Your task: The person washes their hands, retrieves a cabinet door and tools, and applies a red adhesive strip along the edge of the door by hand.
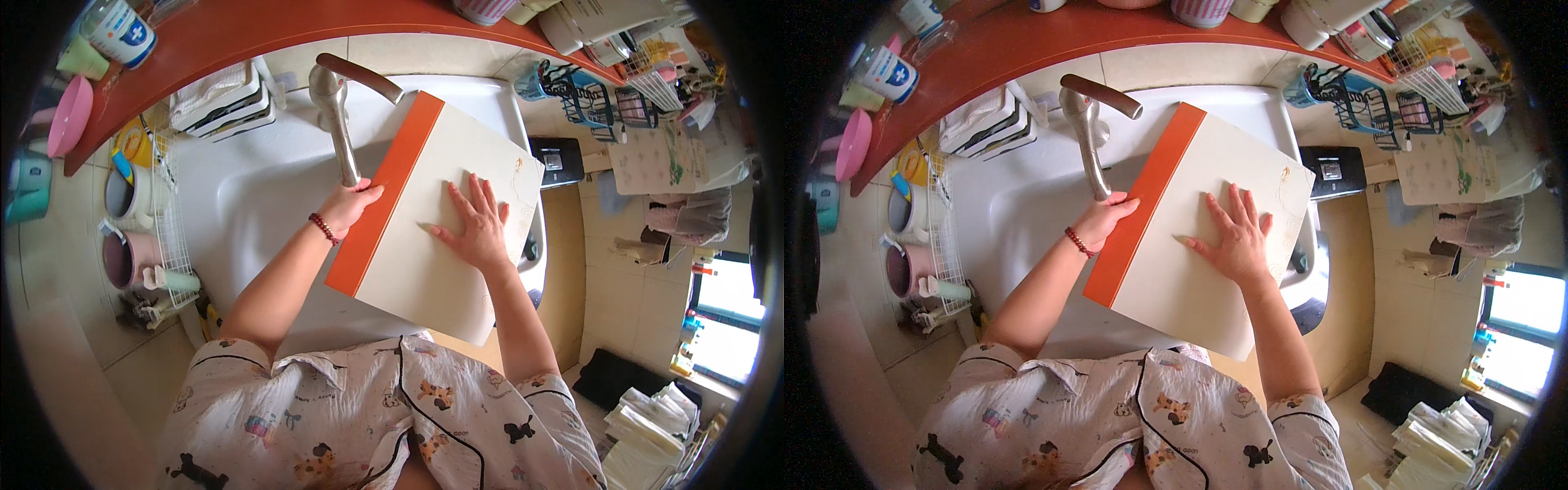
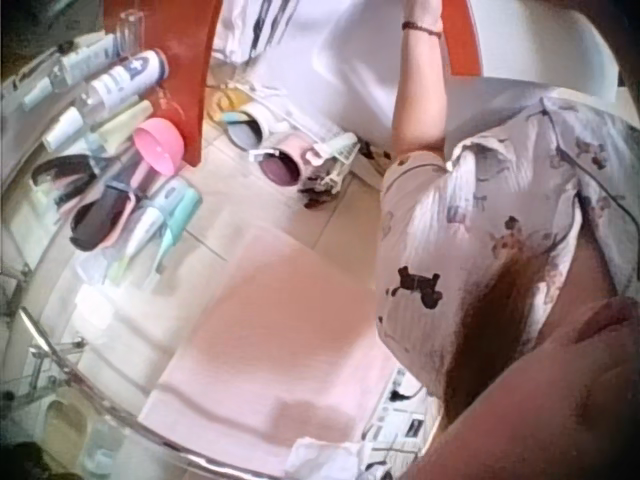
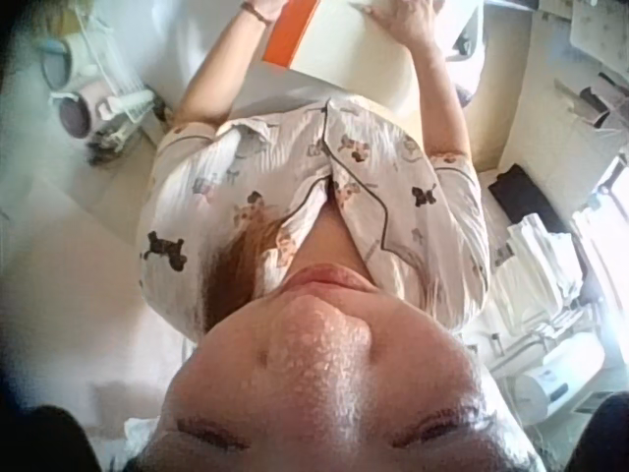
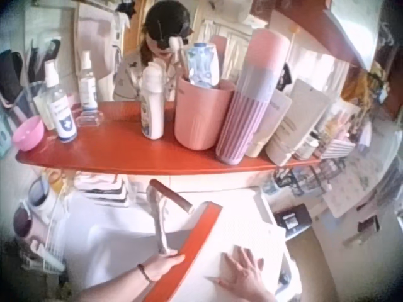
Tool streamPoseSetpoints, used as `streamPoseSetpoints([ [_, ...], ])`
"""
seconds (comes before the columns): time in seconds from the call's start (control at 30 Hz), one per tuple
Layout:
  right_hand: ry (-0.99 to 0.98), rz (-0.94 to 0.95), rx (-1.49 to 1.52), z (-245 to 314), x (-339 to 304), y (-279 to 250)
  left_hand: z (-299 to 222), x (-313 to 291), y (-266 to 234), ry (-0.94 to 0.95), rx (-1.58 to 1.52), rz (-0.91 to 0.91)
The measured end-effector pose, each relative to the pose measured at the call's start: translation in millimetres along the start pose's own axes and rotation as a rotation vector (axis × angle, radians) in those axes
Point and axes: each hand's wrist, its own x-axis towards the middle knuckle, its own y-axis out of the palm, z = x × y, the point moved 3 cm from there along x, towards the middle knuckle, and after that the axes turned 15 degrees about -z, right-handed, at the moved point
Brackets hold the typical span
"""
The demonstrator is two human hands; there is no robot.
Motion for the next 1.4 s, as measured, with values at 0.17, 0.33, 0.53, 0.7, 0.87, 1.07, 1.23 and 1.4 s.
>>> streamPoseSetpoints([
  [0.17,0.000,0.009,0.001,-2,0,1,-14,3,7,-0.163,-0.205,0.223],
  [0.33,0.016,0.017,-0.008,0,0,0,-7,9,-1,-0.112,-0.066,-0.005],
  [0.53,0.017,0.035,-0.016,-1,2,2,-9,8,5,-0.097,-0.105,-0.016],
  [0.7,0.018,0.026,-0.030,-4,-1,2,-12,1,1,-0.143,-0.287,0.074],
  [0.87,0.008,0.034,-0.013,-4,0,1,-12,8,6,-0.059,-0.031,-0.222],
  [1.07,-0.002,0.028,-0.021,-6,0,3,-20,0,12,-0.073,-0.039,-0.150],
  [1.23,-0.008,0.029,-0.025,-5,-1,2,5,5,-5,-0.080,-0.213,-0.020],
  [1.4,-0.016,0.024,-0.018,-5,0,1,-22,-5,9,-0.010,0.028,-0.281],
])
